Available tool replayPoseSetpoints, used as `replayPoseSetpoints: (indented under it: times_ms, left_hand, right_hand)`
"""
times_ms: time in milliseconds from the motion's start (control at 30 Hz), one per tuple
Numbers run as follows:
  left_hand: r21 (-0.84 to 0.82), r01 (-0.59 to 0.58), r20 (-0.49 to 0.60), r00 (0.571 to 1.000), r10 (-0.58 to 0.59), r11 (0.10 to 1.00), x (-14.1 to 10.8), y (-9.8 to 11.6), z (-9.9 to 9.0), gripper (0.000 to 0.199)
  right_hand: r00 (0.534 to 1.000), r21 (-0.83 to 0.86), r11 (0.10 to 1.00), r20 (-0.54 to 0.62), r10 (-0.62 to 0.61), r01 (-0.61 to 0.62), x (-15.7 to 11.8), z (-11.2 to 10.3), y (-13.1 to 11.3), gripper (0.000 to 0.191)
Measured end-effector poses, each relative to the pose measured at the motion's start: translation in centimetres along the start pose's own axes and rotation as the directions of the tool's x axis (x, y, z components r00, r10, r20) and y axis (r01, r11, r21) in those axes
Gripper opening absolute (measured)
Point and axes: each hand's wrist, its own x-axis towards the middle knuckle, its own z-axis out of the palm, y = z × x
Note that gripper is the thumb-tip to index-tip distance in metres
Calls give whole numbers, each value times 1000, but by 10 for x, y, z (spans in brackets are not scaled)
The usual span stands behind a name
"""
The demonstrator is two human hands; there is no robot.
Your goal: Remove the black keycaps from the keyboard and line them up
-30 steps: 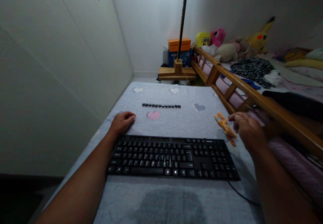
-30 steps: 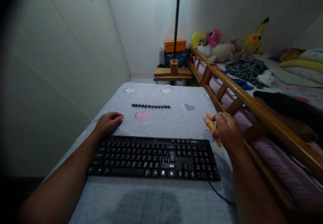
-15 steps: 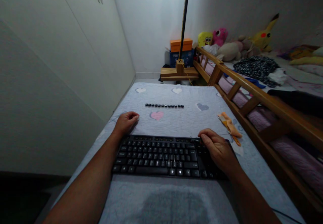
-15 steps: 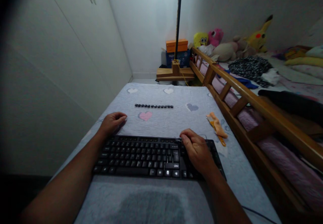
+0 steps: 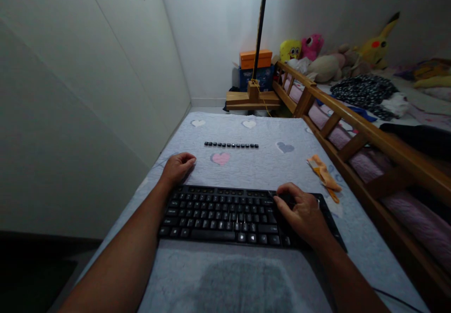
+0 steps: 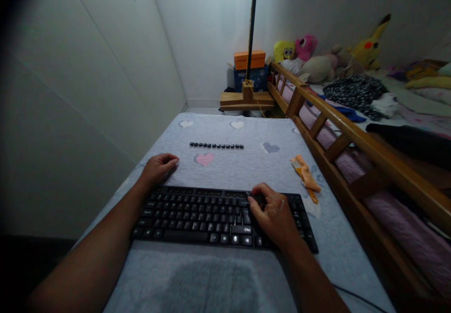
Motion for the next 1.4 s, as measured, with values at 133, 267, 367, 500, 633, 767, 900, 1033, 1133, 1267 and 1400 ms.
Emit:
replayPoseSetpoints:
  times_ms: [133,267,367,500,633,767,900,1033,1133,1267,1400]
  left_hand:
    - [-6,-5,-3,1000,5,1000,0,0,0,32]
    - [-7,-11,-3,1000,11,1000,1,-3,1,32]
    - [-4,-5,4,1000,5,1000,2,-5,1,32]
    - [8,-5,9,1000,5,1000,2,-5,1,32]
    - [3,-1,13,1000,1,1000,1,-4,1,34]
    - [9,6,10,1000,-6,1000,1,-1,1,33]
    - [11,7,0,1000,-7,1000,1,-2,1,33]
    - [14,3,4,1000,-4,1000,0,-1,1,33]
    - [26,0,2,1000,0,1000,0,-1,1,32]
    - [42,-5,20,1000,4,999,0,-3,0,31]
    - [44,4,28,1000,-5,999,1,-4,0,33]
  right_hand:
    - [999,-20,999,-30,-35,34,0,0,2,12]
    - [998,-31,999,-53,-31,29,0,0,2,11]
    - [999,-9,1000,-49,-23,22,0,0,1,13]
    - [998,-7,999,-35,-53,53,0,3,1,13]
    - [996,-38,996,-31,-82,81,0,3,0,12]
    - [997,-46,997,-25,-71,69,1,0,-2,12]
    - [998,-45,998,-29,-50,49,1,-1,-2,10]
    - [999,-41,999,-38,15,-16,2,-2,-1,11]
    - [999,-52,998,-31,19,-20,4,-5,0,11]
    - [999,-34,998,9,-45,46,6,-7,2,9]
    - [997,-23,999,64,-46,48,7,-7,4,9]
